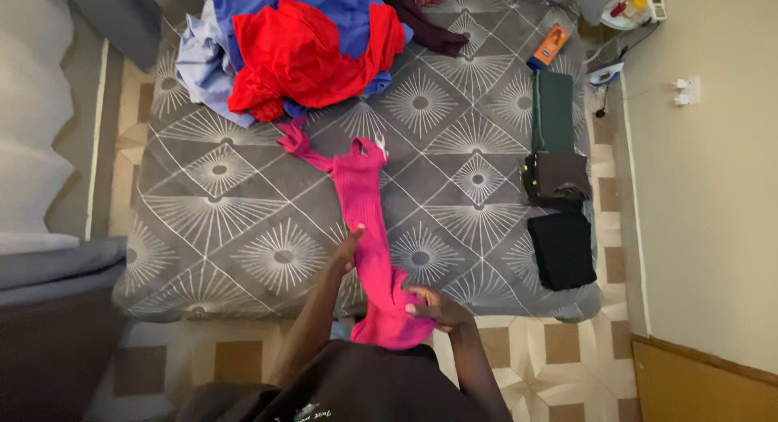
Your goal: The person folds a dark t-shirt, a pink dress, and a red garment on a bed by hand, smoothing the fabric and tucking in sleeves or straps.
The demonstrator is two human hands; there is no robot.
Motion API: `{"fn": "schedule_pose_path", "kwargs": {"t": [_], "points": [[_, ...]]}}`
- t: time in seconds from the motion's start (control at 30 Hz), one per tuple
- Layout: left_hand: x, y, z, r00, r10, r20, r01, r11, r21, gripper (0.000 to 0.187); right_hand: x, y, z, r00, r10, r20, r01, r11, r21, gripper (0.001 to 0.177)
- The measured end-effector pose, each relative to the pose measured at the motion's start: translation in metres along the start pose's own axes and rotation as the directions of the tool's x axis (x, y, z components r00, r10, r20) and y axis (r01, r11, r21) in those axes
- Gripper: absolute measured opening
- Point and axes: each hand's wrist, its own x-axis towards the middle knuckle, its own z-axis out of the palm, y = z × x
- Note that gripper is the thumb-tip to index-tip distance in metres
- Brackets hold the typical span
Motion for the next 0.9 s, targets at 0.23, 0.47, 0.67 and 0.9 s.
{"fn": "schedule_pose_path", "kwargs": {"t": [0.23,0.47,0.67,0.9], "points": [[-0.030,-0.056,0.038,0.965,-0.259,0.039,0.197,0.815,0.544,0.062,0.013,-0.036,-0.027,0.932,-0.317,-0.176,0.339,0.934,0.113,0.077],[-0.056,-0.041,0.021,0.832,0.173,0.526,-0.319,0.926,0.199,0.072,0.013,-0.117,-0.002,0.787,-0.589,-0.184,0.616,0.765,0.187,0.065],[-0.086,-0.013,0.026,0.789,0.113,0.603,-0.517,0.653,0.554,0.082,0.014,-0.151,0.009,0.639,-0.762,-0.103,0.765,0.617,0.184,0.060],[-0.089,0.028,-0.037,0.677,0.698,0.233,-0.725,0.579,0.372,0.027,-0.004,-0.204,0.023,0.633,-0.745,-0.210,0.772,0.626,0.105,0.046]]}}
